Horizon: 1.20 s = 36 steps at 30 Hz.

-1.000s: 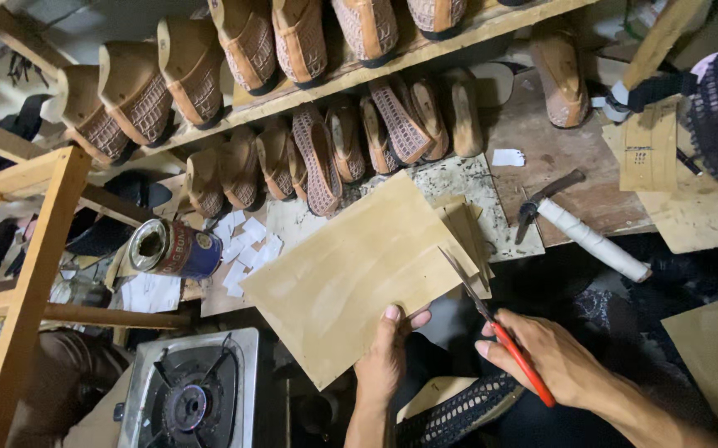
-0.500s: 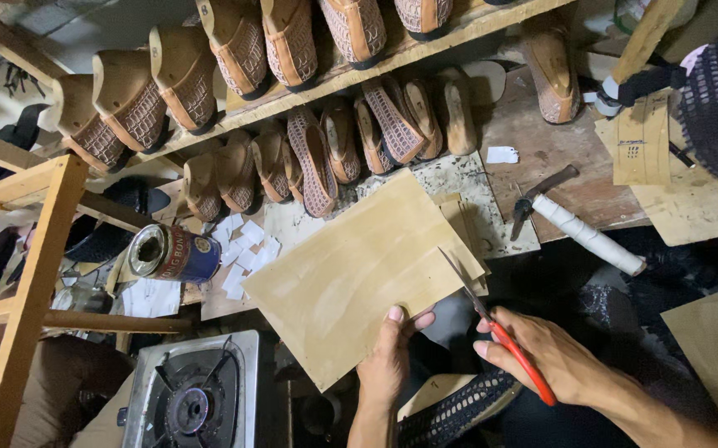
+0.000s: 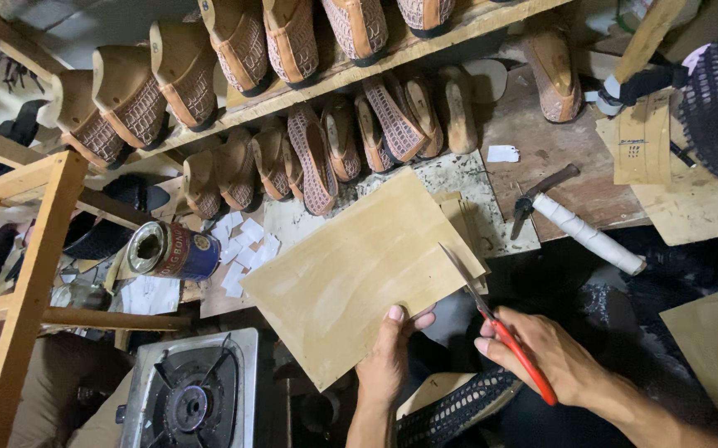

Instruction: The person sits on the workshop floor and trims the edge of a shoe sole with a small blade, working around the sole. They then pick up a flat cardboard sheet and cut it into smaller pieces with red-handled scissors, setting the cut pieces aside.

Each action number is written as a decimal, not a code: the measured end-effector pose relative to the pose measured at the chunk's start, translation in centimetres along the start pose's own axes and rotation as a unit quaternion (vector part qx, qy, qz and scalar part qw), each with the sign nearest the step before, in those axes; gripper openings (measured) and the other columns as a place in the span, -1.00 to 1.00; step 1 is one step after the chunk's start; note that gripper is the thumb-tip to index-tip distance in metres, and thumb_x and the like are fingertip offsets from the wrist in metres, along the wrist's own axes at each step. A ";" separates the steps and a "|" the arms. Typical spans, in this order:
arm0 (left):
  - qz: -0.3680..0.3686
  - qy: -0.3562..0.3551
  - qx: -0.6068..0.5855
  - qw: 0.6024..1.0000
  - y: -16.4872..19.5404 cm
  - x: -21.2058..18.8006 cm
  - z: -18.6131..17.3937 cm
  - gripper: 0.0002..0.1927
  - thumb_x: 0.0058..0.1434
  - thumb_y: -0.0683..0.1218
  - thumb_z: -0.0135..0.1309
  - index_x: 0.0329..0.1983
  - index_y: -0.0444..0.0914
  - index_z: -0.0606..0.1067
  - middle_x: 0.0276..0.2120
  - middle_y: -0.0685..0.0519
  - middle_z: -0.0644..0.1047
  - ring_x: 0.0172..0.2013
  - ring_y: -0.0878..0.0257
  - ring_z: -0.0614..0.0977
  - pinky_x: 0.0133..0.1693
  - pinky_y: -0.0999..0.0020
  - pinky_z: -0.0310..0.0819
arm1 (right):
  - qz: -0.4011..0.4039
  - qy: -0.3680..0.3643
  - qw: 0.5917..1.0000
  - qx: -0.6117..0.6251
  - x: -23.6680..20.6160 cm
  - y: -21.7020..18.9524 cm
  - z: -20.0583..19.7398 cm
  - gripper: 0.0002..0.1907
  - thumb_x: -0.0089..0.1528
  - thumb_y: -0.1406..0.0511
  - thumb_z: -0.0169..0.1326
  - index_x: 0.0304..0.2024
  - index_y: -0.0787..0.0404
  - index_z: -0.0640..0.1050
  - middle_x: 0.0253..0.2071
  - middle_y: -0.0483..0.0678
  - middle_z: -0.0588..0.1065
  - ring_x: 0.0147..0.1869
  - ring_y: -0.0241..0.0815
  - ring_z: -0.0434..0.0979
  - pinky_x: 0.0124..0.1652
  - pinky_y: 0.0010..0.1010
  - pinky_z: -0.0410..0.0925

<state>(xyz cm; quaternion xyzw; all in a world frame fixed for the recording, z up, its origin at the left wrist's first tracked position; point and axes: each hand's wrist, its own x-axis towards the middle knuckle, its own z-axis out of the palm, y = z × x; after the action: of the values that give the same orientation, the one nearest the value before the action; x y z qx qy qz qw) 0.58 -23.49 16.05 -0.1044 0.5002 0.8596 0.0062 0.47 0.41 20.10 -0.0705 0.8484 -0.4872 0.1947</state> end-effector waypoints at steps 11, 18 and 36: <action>-0.050 0.005 0.034 0.998 -1.3 0.0 -1.2 -0.48 0.37 0.07 -0.04 0.11 -0.49 0.47 -0.01 -0.23 0.60 -0.04 -0.02 0.69 0.08 0.08 0.50 | -0.009 0.022 1.000 -0.012 -0.2 -0.5 0.7 -0.62 0.15 0.07 0.18 -0.50 0.24 0.48 -0.70 -0.04 0.42 -0.63 -0.15 0.43 -0.47 -0.28 0.35; -0.052 -0.012 0.052 0.997 -1.0 -2.1 0.4 -0.51 0.33 0.01 -0.03 0.11 -0.48 0.51 -0.04 -0.22 0.65 -0.10 0.01 0.72 -0.04 0.12 0.61 | -0.097 0.039 0.993 0.048 1.1 -1.0 0.5 -0.69 0.21 0.12 0.11 -0.29 0.26 0.54 -0.55 -0.06 0.52 -0.48 -0.13 0.52 -0.39 -0.27 0.38; -0.103 0.031 0.237 0.966 -0.6 -1.7 -0.8 -0.44 0.41 0.15 -0.12 -0.01 -0.47 0.52 -0.14 -0.20 0.76 -0.04 0.12 0.71 0.14 0.30 0.41 | 0.038 -0.150 0.965 0.212 0.8 -0.2 -0.9 -0.61 0.24 0.16 0.09 -0.58 0.28 0.48 -0.72 -0.07 0.44 -0.67 -0.26 0.43 -0.57 -0.39 0.32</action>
<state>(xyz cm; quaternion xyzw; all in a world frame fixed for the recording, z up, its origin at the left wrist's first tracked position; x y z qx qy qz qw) 2.44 -23.74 15.46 -0.1774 0.6759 0.7077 0.1040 -0.63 0.79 20.53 -0.0672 0.6885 -0.6322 0.3490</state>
